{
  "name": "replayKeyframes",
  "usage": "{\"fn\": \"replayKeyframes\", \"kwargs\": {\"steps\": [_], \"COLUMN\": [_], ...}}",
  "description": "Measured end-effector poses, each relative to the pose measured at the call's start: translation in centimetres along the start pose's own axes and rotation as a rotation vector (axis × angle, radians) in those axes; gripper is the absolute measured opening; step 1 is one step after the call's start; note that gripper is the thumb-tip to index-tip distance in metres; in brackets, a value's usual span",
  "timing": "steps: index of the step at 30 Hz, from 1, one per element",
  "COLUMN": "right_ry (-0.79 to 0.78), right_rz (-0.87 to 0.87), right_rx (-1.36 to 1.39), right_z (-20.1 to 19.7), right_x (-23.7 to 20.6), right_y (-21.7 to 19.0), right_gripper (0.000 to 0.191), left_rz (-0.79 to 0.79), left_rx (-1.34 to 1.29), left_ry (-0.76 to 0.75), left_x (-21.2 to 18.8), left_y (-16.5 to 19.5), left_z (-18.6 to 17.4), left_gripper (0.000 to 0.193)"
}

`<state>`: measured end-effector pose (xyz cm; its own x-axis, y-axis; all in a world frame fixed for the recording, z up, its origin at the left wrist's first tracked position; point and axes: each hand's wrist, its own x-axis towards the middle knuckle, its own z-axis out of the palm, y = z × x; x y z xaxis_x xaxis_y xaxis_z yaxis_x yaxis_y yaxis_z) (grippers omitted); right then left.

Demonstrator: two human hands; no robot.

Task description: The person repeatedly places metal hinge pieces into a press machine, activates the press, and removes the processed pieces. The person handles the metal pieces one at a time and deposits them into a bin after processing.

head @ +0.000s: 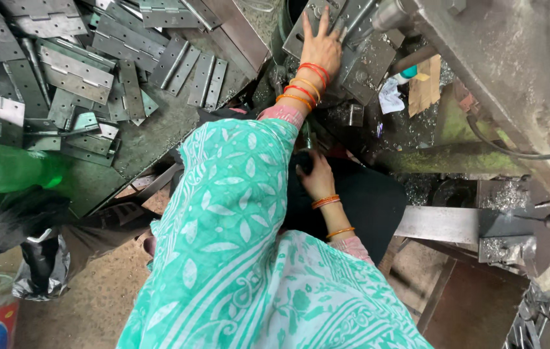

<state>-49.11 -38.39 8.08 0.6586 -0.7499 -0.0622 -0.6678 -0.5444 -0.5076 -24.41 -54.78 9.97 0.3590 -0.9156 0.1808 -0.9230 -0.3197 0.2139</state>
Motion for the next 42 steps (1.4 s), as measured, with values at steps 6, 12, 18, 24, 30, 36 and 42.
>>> {"fn": "replayKeyframes", "kwargs": {"steps": [6,12,18,24,30,36,42], "right_ry": [-0.059,0.036,0.058,0.126,-0.122,-0.481,-0.525], "right_rz": [-0.104,-0.072,-0.076,-0.165,-0.082,0.005,-0.126], "right_rx": [-0.006,0.071,0.072,0.057,0.24,0.988,1.217], "right_z": [-3.2,-0.1,4.0,5.0,-0.2,-8.6,-7.6], "right_x": [2.5,0.1,-1.4,-0.8,1.2,2.0,2.3], "right_y": [-0.6,0.1,1.4,2.9,2.3,0.4,-0.5], "right_gripper": [0.048,0.048,0.051,0.049,0.056,0.073,0.08], "left_rz": [-0.01,0.003,0.014,0.009,-0.063,-0.205,-0.637], "left_rx": [0.012,0.026,0.009,-0.069,-0.192,-0.474,-0.136], "left_ry": [0.123,-0.002,0.203,0.171,0.167,0.415,0.127], "left_x": [0.3,-0.1,-0.2,-2.2,-6.2,-13.3,-21.1], "left_y": [0.5,0.7,1.0,0.7,-1.9,-12.3,-18.9], "left_z": [-0.5,-1.2,-1.0,-3.0,-7.9,-6.5,0.5], "left_gripper": [0.047,0.044,0.047,0.041,0.037,0.038,0.036]}}
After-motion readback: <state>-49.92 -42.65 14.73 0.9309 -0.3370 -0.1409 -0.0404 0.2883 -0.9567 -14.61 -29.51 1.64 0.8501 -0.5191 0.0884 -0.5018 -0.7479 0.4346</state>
